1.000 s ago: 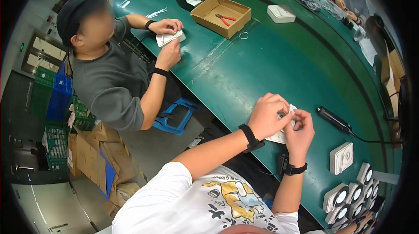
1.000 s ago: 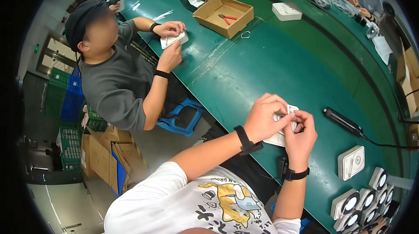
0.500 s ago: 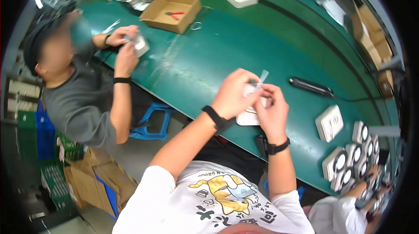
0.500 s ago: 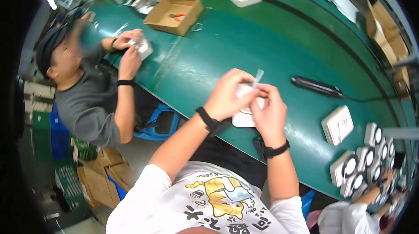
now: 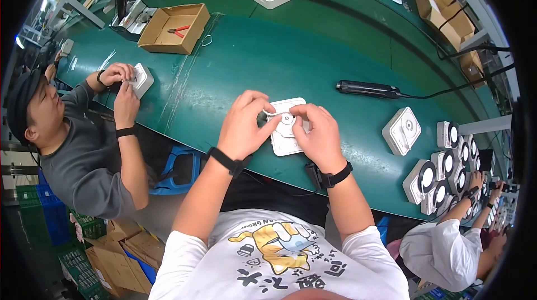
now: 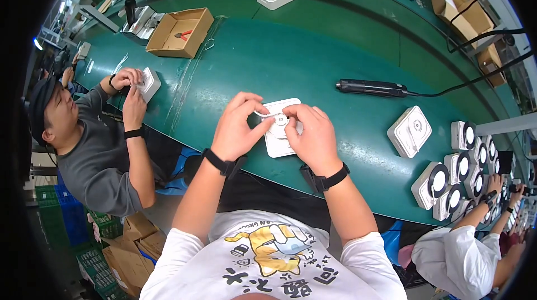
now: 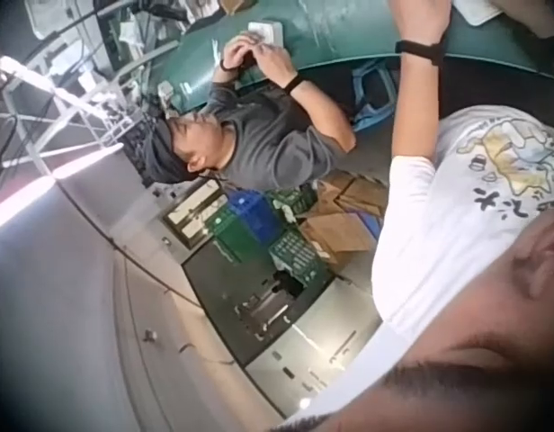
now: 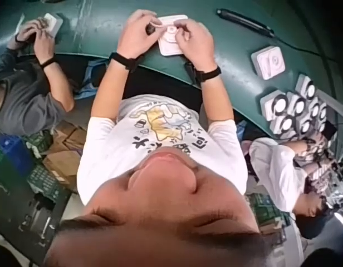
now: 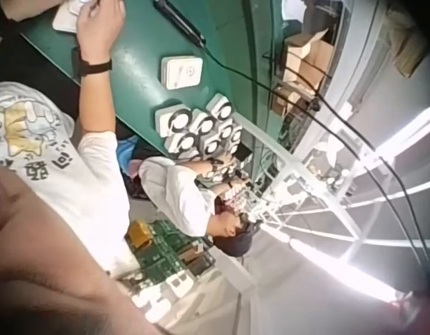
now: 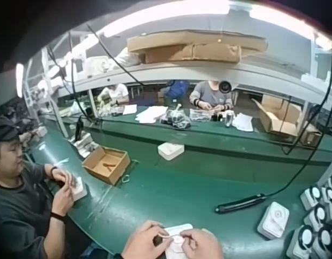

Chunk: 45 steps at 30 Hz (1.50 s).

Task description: Assembling small white electronic device components at a production workbench.

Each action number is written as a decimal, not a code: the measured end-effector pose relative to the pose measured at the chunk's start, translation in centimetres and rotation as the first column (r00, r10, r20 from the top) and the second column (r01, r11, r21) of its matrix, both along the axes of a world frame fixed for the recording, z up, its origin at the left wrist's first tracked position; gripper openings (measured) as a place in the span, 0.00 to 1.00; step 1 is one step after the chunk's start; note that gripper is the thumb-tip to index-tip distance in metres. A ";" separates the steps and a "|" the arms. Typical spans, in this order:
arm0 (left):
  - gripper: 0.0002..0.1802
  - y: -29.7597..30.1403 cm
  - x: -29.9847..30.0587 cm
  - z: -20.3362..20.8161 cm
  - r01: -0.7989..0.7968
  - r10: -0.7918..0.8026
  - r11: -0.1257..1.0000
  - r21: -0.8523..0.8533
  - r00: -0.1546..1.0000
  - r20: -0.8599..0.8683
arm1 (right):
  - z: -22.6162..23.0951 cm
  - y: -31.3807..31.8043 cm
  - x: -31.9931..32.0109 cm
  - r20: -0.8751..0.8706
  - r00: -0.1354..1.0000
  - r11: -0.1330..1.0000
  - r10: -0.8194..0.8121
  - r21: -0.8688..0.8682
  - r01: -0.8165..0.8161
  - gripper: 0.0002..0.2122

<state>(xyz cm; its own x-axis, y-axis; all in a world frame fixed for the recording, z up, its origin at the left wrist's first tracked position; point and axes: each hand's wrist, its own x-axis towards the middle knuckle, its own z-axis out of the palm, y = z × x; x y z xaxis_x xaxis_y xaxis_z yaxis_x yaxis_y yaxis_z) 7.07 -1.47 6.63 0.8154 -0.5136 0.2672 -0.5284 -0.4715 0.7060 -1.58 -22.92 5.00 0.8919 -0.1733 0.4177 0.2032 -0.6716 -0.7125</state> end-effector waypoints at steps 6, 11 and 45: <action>0.11 1.1 -1.7 0.3 -0.011 0.011 1.000 -0.009 1.000 0.009 | 0.7 0.5 -0.1 0.002 1.000 0.996 0.007 -0.091 -0.006 0.11; 0.14 0.9 -2.7 0.4 0.059 -0.061 0.994 -0.090 0.998 -0.018 | 0.8 0.6 -0.2 0.028 0.999 0.990 0.020 -0.143 -0.015 0.13; 0.60 0.5 -5.1 -4.2 0.090 -0.076 0.992 -0.092 0.987 0.142 | 6.5 -1.4 5.7 -0.674 0.709 0.951 0.204 -0.034 -0.307 0.14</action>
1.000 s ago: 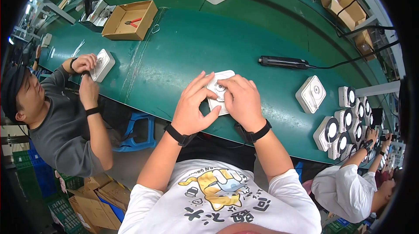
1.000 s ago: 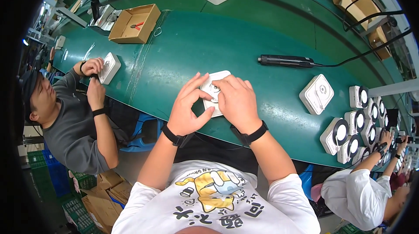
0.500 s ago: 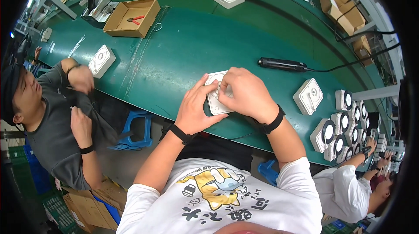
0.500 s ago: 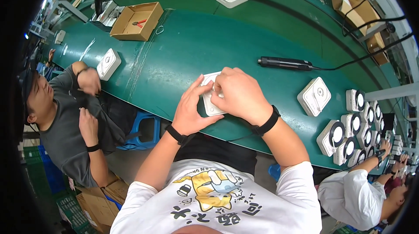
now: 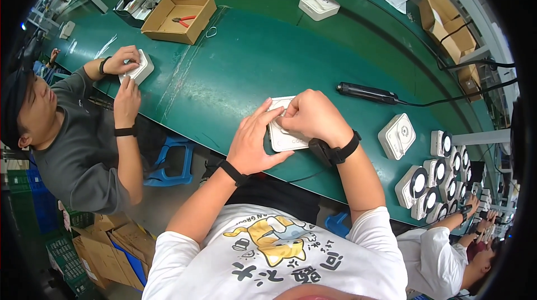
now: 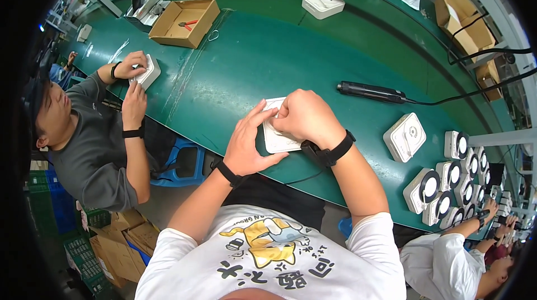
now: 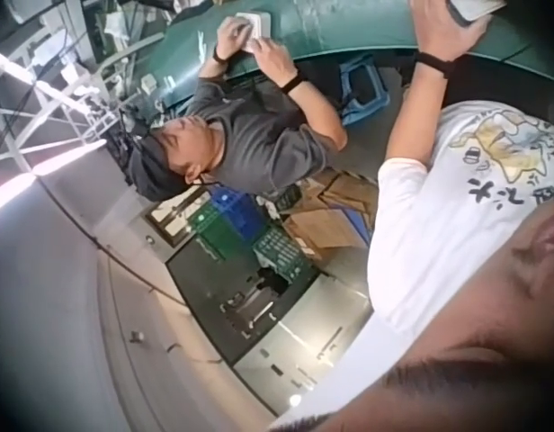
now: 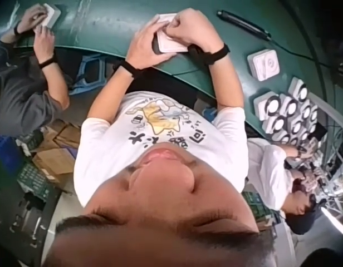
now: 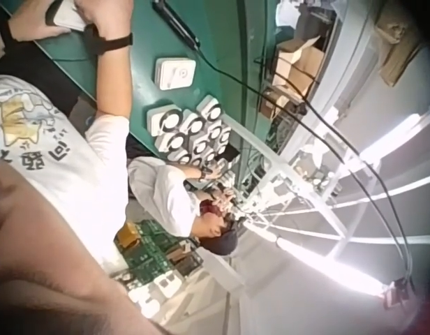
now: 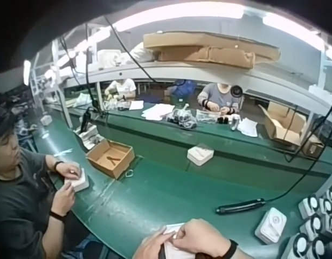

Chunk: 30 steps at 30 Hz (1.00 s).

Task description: Assembling small white electronic device components at a production workbench.

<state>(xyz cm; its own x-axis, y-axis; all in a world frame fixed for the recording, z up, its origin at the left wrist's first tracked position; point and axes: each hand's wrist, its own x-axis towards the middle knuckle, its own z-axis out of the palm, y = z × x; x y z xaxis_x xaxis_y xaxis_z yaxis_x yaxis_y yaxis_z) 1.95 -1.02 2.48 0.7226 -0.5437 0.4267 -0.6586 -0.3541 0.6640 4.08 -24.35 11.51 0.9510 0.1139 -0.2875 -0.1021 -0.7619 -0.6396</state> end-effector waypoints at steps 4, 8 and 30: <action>0.59 -0.2 0.0 0.2 -0.017 0.016 1.000 0.006 1.000 0.012 | -0.6 -0.9 0.0 0.053 0.998 0.999 0.031 0.033 -0.033 0.12; 0.58 -0.2 -0.2 0.1 -0.022 0.020 0.999 0.029 0.998 0.060 | 0.0 -1.7 0.0 0.084 0.992 0.994 0.092 0.054 -0.097 0.10; 0.43 -0.4 0.8 3.5 0.025 -0.090 0.957 0.289 0.973 0.214 | -2.1 -5.2 0.9 0.332 0.912 0.932 0.241 0.184 -0.313 0.09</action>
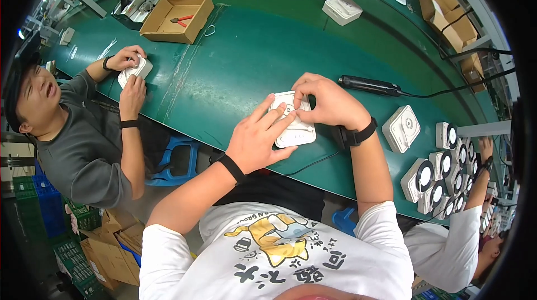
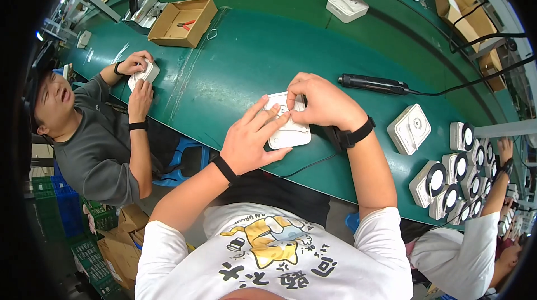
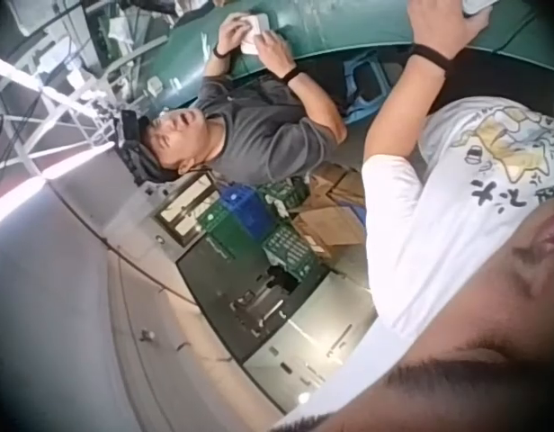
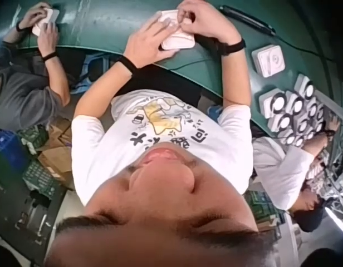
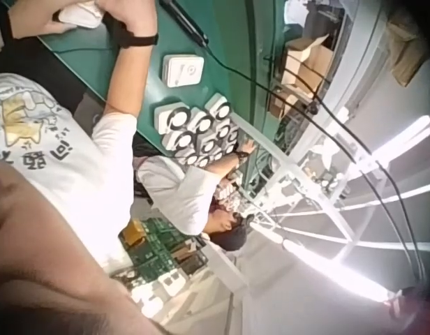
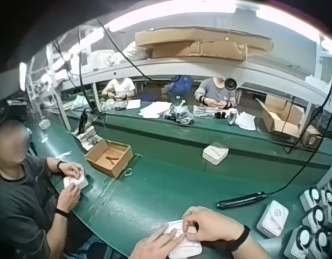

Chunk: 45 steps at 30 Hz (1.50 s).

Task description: Assembling small white electronic device components at a production workbench.

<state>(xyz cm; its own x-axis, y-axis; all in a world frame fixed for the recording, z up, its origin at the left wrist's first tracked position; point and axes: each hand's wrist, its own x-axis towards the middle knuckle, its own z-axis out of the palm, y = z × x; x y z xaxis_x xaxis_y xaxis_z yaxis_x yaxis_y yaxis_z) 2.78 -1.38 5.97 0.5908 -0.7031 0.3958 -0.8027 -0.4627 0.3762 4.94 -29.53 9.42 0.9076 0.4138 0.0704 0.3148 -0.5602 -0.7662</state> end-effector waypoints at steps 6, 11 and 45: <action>0.43 0.8 0.9 0.3 0.071 -0.070 0.993 0.093 0.997 -0.013 | -1.1 -0.3 0.4 -0.116 0.993 0.996 -0.021 0.088 0.031 0.11; 0.37 3.9 2.7 2.2 0.079 -0.089 0.996 -0.042 0.930 -0.358 | -1.7 1.2 0.1 -0.221 0.971 0.995 -0.092 0.003 0.095 0.20; 0.33 3.2 7.2 0.3 -0.064 -0.057 0.985 -0.157 0.747 -0.663 | -2.5 2.6 0.3 -0.229 0.972 0.998 0.059 0.049 -0.049 0.25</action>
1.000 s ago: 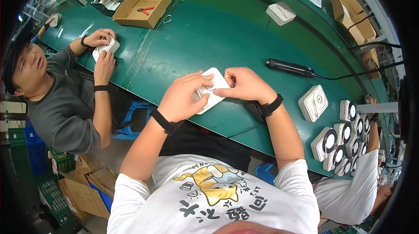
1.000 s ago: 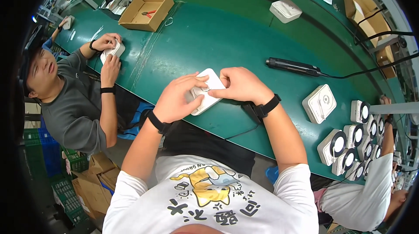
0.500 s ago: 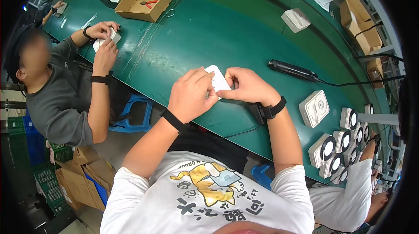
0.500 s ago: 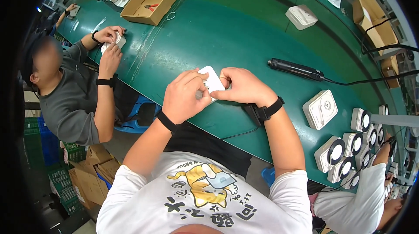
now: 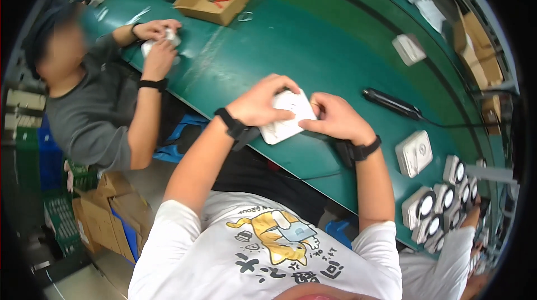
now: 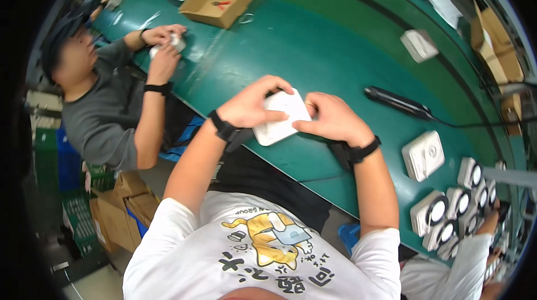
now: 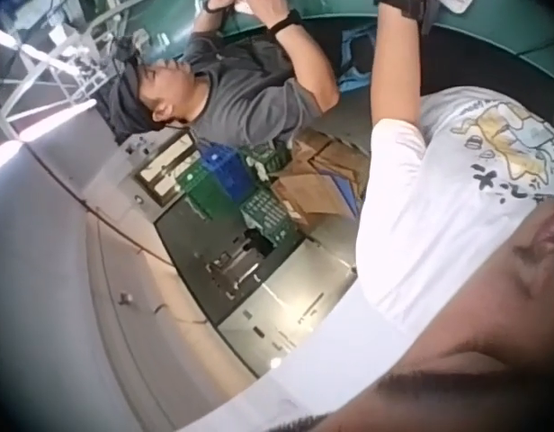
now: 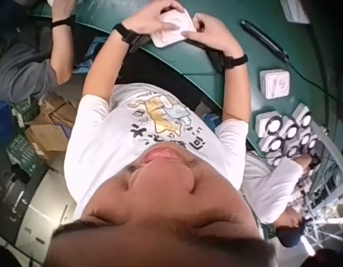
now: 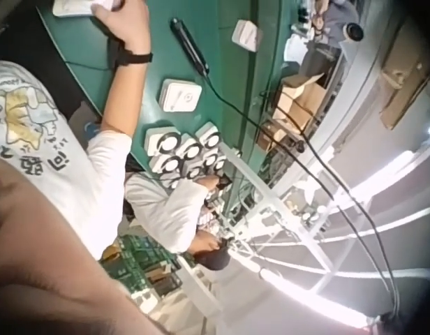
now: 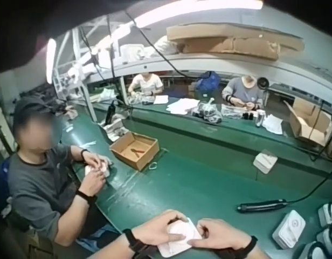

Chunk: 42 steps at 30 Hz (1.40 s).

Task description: Assembling small white electronic device components at a production workbench.

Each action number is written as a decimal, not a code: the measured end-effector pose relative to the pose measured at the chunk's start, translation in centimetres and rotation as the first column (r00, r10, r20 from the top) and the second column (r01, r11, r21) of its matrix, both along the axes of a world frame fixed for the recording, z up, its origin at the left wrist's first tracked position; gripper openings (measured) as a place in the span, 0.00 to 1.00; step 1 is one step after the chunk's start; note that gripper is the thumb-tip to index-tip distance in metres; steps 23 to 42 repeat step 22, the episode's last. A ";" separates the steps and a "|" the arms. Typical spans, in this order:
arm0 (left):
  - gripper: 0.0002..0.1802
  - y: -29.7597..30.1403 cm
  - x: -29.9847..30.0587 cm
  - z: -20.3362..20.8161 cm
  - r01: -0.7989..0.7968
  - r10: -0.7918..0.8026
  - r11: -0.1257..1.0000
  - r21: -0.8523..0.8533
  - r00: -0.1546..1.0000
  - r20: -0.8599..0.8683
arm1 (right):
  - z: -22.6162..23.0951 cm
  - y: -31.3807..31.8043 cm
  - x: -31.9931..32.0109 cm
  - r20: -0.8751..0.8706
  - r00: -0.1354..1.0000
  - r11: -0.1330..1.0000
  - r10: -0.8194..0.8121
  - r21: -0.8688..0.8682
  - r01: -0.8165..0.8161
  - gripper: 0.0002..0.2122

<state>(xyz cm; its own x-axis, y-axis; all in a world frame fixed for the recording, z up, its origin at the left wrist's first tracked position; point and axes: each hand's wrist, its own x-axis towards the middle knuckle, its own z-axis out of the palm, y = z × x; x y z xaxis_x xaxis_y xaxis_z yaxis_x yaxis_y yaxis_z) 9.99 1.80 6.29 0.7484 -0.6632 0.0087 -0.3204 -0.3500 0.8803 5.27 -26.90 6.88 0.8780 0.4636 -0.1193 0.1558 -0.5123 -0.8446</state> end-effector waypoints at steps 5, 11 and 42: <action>0.31 -1.1 -0.4 -2.1 0.004 -0.019 0.988 -0.152 0.995 -0.098 | 0.3 -0.5 -1.1 -0.070 0.990 0.992 -0.119 -0.046 0.116 0.23; 0.31 -0.7 -0.6 -1.8 -0.017 -0.010 0.987 -0.158 0.986 -0.164 | -0.1 0.0 -0.8 -0.087 0.990 0.994 -0.108 -0.029 0.106 0.23; 0.31 -0.5 -0.3 -2.3 0.005 -0.025 0.991 -0.136 0.990 -0.140 | -0.2 -0.1 -0.9 -0.072 0.993 0.995 -0.090 -0.044 0.087 0.22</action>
